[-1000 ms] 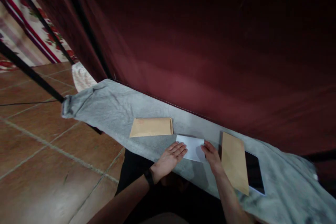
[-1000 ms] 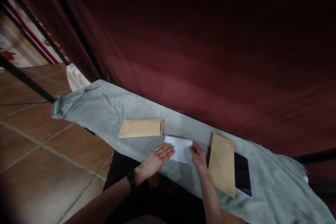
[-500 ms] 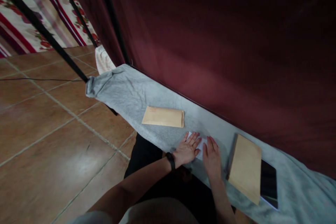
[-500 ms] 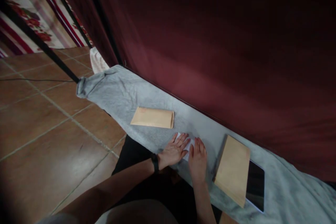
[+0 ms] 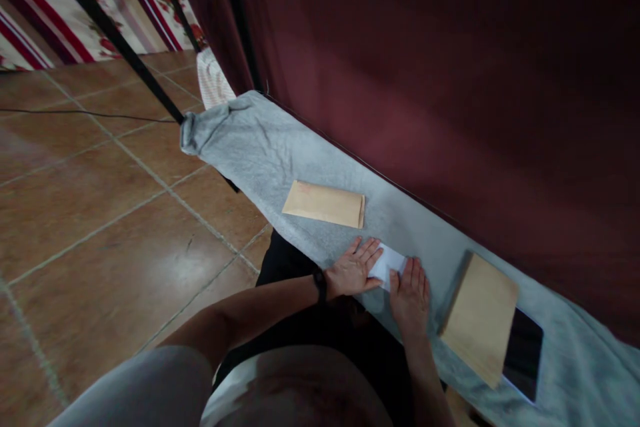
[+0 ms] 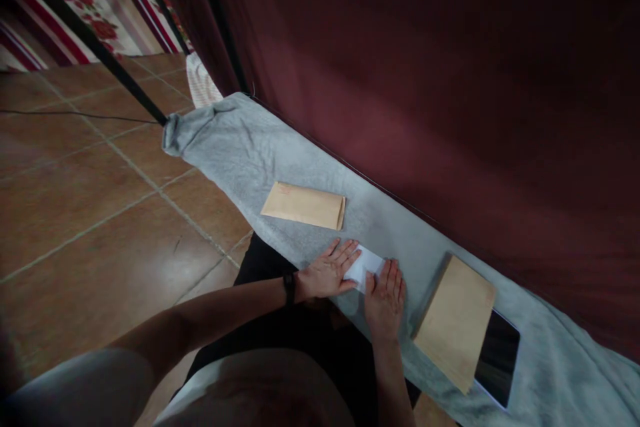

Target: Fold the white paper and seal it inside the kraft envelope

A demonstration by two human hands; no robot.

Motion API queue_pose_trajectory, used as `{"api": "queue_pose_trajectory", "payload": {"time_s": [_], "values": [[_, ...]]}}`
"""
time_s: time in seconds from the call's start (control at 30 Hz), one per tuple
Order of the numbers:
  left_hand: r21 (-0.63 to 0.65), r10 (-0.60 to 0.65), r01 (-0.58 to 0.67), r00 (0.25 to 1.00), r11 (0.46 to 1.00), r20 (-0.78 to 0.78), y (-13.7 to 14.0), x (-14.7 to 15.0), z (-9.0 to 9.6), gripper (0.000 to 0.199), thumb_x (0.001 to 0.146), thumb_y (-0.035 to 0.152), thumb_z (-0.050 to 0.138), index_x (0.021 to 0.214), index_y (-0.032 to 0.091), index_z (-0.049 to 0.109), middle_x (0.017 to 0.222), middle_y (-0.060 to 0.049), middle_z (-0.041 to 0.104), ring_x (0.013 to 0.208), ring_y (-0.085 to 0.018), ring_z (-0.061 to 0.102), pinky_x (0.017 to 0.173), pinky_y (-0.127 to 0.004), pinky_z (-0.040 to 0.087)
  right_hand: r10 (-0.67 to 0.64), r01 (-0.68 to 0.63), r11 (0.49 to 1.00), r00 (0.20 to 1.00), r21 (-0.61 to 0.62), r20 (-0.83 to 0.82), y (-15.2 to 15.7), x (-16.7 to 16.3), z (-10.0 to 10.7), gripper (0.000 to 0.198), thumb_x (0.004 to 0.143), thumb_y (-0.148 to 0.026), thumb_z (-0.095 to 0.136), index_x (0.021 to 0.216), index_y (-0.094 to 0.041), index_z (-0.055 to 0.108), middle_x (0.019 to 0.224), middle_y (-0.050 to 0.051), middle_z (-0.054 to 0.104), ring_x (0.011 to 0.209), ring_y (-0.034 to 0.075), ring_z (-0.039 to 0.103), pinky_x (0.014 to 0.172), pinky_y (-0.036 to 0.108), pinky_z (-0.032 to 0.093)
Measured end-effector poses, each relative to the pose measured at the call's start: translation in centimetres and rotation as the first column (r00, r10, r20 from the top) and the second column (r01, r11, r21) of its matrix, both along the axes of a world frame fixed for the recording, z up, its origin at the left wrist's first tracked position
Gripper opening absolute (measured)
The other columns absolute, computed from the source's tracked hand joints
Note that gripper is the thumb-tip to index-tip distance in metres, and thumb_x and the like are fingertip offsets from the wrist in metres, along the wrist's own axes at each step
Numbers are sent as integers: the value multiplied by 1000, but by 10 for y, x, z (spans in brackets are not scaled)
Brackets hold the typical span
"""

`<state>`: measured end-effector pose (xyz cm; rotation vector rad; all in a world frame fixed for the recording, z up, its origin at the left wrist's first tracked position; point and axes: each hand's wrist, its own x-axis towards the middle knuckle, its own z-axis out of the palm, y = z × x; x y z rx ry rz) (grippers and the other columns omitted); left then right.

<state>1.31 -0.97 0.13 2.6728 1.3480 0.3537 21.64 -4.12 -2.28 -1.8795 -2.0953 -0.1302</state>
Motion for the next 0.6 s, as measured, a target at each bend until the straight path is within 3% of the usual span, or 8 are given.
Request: {"api": "queue_pose_trajectory", "payload": {"time_s": [0.4,0.5,0.6], "values": [[-58,-61,64,997,996,50,3,-20,8,81,98,65,33,154,7,29,160,-20,30,152,-28,19,124,-47,5,2,-12,996,994,86,113,-9,18,-10,64,105,-45,29,153,-3,33,152,27,40,135,38,46,109,55,38],[-79,-35,41,996,996,82,23,-43,21,87,93,68,44,159,17,18,165,-17,21,153,-29,12,122,-52,3,-23,10,994,993,107,120,-8,15,-13,66,105,-46,28,155,-2,27,152,27,40,136,37,46,109,53,38],[-115,129,-121,990,986,56,59,-77,37,107,80,71,62,160,23,9,167,-17,6,153,-37,3,119,-61,1,-52,40,991,994,126,93,-7,12,-15,66,105,-46,29,155,-4,27,152,25,41,137,36,45,111,53,36]]}}
